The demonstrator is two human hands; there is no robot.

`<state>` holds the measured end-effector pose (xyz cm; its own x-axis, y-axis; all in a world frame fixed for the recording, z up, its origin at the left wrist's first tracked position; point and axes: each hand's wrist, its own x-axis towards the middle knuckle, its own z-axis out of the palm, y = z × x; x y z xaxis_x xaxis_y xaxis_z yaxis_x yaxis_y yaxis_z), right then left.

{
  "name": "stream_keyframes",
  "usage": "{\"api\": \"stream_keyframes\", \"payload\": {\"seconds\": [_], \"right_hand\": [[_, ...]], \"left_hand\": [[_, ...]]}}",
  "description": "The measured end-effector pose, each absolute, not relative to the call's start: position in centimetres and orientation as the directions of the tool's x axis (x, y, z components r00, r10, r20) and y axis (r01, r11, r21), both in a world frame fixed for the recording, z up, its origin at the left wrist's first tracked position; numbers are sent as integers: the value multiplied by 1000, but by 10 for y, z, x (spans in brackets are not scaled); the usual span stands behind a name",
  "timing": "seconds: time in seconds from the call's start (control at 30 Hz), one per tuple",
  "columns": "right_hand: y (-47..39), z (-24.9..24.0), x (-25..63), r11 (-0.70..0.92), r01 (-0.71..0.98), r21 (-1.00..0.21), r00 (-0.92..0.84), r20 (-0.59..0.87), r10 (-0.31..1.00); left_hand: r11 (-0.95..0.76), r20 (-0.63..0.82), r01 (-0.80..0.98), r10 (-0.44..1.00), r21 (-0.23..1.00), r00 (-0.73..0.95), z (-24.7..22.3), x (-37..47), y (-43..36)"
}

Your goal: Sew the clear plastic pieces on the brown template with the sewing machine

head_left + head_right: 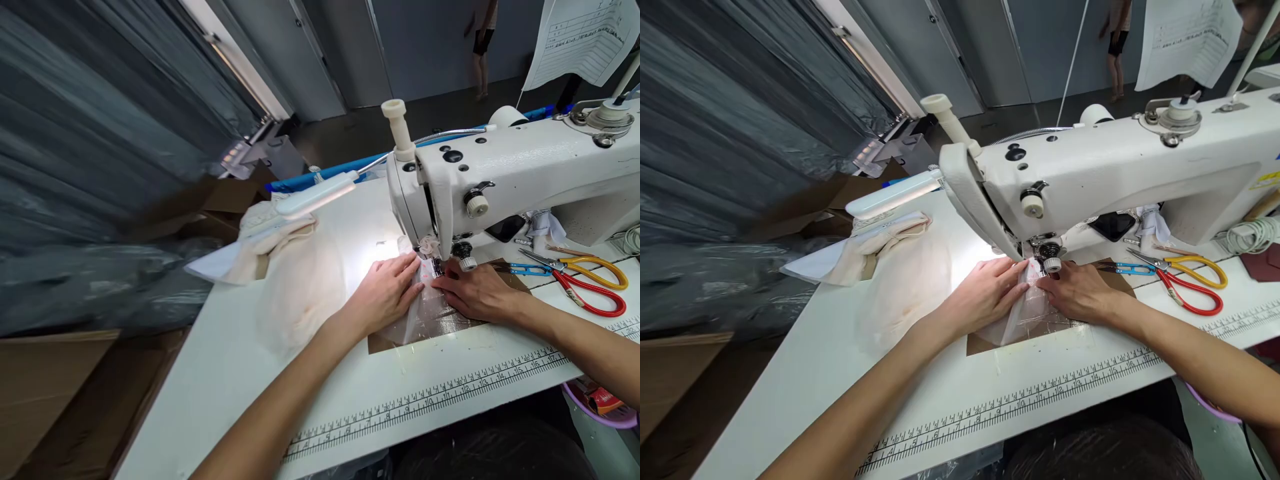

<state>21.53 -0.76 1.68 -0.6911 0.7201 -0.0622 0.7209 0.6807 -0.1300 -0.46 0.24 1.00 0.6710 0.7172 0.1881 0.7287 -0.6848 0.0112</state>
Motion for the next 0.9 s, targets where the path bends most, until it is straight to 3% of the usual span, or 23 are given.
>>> {"api": "stream_keyframes", "payload": {"seconds": [0.1,0.23,0.33,0.47,0.6,0.73,0.9], "right_hand": [[-10,21,211,627,772,-109,-635,-77,769],[-9,18,213,627,767,-135,-634,-8,774],[-7,12,219,679,717,-159,-685,19,728],[-7,7,223,702,690,-176,-707,42,706],[-7,8,223,667,714,-214,-676,39,736],[-6,8,225,621,723,-302,-631,76,772],[-5,4,227,561,738,-374,-572,95,815]], "left_hand": [[-703,76,707,703,-70,707,7,-3,21],[-719,190,689,667,-91,721,14,-8,23],[-792,322,608,592,61,739,20,-11,5],[-794,336,480,598,373,728,13,-7,-17],[-722,408,484,684,494,605,0,1,-18],[-765,493,495,644,412,586,-6,4,-16],[-833,603,552,460,39,652,-4,2,-18]]}}
